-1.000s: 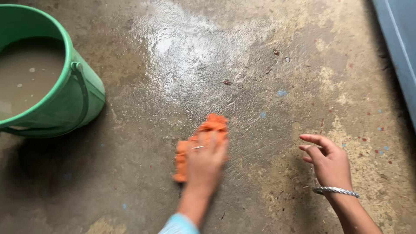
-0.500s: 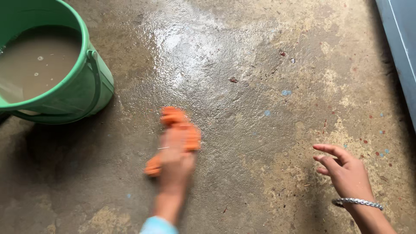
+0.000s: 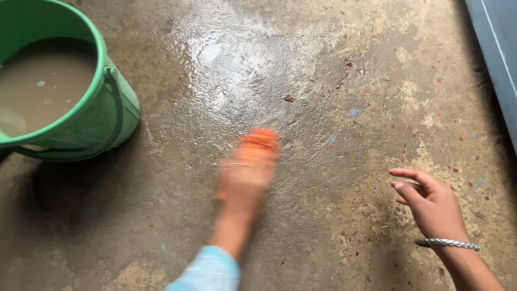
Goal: The person wipes a concrete floor by hand with an orange cloth and repeatedly rinses the cloth in a green bucket of water.
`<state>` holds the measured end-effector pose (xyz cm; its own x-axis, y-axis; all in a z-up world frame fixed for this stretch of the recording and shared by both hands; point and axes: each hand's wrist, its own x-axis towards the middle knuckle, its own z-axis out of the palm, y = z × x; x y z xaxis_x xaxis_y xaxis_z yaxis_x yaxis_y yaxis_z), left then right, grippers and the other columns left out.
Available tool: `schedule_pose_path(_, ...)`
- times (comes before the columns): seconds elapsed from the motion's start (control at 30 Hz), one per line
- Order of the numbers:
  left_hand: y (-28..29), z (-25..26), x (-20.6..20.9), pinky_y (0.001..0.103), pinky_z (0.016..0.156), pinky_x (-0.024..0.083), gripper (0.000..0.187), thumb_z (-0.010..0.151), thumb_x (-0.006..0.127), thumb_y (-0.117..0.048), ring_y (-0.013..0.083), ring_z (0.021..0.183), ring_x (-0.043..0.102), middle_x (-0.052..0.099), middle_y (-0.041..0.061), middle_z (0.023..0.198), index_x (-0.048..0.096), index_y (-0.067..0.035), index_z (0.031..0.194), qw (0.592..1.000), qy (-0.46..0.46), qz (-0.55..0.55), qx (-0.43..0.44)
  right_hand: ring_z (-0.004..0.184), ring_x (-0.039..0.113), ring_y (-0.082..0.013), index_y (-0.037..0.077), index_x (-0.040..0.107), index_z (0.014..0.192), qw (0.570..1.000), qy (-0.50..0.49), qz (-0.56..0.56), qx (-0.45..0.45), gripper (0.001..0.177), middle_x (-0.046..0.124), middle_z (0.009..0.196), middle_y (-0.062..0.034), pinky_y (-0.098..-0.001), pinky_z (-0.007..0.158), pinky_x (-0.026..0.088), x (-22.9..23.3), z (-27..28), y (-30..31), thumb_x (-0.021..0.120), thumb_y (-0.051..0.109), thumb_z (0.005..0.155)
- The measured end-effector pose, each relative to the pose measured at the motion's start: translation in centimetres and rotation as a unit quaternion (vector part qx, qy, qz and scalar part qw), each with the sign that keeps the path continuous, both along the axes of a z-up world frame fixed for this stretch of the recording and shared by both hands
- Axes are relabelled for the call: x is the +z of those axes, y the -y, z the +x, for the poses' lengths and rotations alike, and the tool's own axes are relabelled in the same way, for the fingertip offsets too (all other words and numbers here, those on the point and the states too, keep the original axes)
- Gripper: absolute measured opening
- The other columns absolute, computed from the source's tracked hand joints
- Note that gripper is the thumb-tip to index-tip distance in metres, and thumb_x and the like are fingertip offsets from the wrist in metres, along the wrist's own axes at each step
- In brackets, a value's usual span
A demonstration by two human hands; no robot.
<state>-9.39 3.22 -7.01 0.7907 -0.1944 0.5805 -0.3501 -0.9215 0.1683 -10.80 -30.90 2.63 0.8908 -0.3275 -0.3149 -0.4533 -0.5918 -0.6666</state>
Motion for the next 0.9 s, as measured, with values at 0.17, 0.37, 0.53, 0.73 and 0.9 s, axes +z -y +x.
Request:
schedule_pose_path(0.17, -13.5, -3.2, 3.5, 0.052, 0.081, 0.048, 0.036, 0.079, 0.071, -0.019, 0.0299, 0.106, 0.062, 0.067, 0.005, 0.126, 0.073, -0.019, 0.115, 0.973, -0.088, 0.038, 0.208, 0.093, 0.076, -0.0209, 0.013, 0.075, 0.126, 0.999, -0.043, -0.023, -0.025, 0.031, 0.080, 0.099, -0.0099, -0.0345, 0.075, 0.051, -0.6, -0.5, 0.9, 0.066, 0.018, 0.097)
schedule_pose_path(0.37, -7.8, -2.4, 1.8, 0.046, 0.082, 0.048, 0.055, 0.075, 0.063, -0.005, 0.0348, 0.098, 0.055, 0.064, 0.006, 0.121, 0.071, -0.013, 0.128, 0.954, -0.106, -0.028, 0.280, 0.100, 0.074, -0.0195, 0.009, 0.075, 0.123, 0.999, -0.006, 0.030, -0.019, 0.032, 0.079, 0.112, -0.0105, -0.0345, 0.085, 0.059, -1.1, -1.3, 2.2, 0.065, 0.016, 0.094)
schedule_pose_path(0.53, 11.4, -1.8, 0.4, 0.058, 0.096, 0.049, 0.014, 0.085, 0.062, -0.007, 0.0309, 0.083, 0.068, 0.073, 0.014, 0.082, 0.076, -0.007, 0.089, 0.965, -0.244, -0.096, -0.023, 0.104, 0.073, -0.0196, 0.008, 0.072, 0.126, 0.999, 0.010, 0.047, -0.021, 0.035, 0.077, 0.117, -0.0103, -0.0360, 0.086, 0.060, -0.9, -1.5, 1.9, 0.064, 0.016, 0.093)
schedule_pose_path(0.73, 15.2, -3.6, 1.6, 0.058, 0.090, 0.051, 0.029, 0.081, 0.067, -0.012, 0.0391, 0.108, 0.064, 0.071, 0.012, 0.118, 0.073, -0.007, 0.109, 0.994, -0.048, -0.068, -0.068, 0.138, 0.049, -0.0265, 0.017, 0.048, 0.149, 0.986, -0.044, -0.112, 0.112, 0.087, 0.046, 0.156, -0.0113, -0.0487, 0.101, 0.052, -2.7, -0.3, 1.5, 0.081, 0.049, 0.075)
schedule_pose_path(0.9, -1.7, -1.4, 2.3, 0.045, 0.081, 0.055, 0.028, 0.076, 0.075, -0.007, 0.0277, 0.100, 0.068, 0.073, 0.008, 0.108, 0.073, -0.011, 0.103, 0.996, -0.052, -0.019, 0.077, 0.153, 0.008, -0.0343, 0.026, 0.021, 0.164, 0.891, -0.149, -0.347, 0.254, 0.122, 0.011, 0.166, -0.0180, -0.0540, 0.121, 0.016, -5.5, 0.3, 0.9, 0.078, 0.074, 0.067)
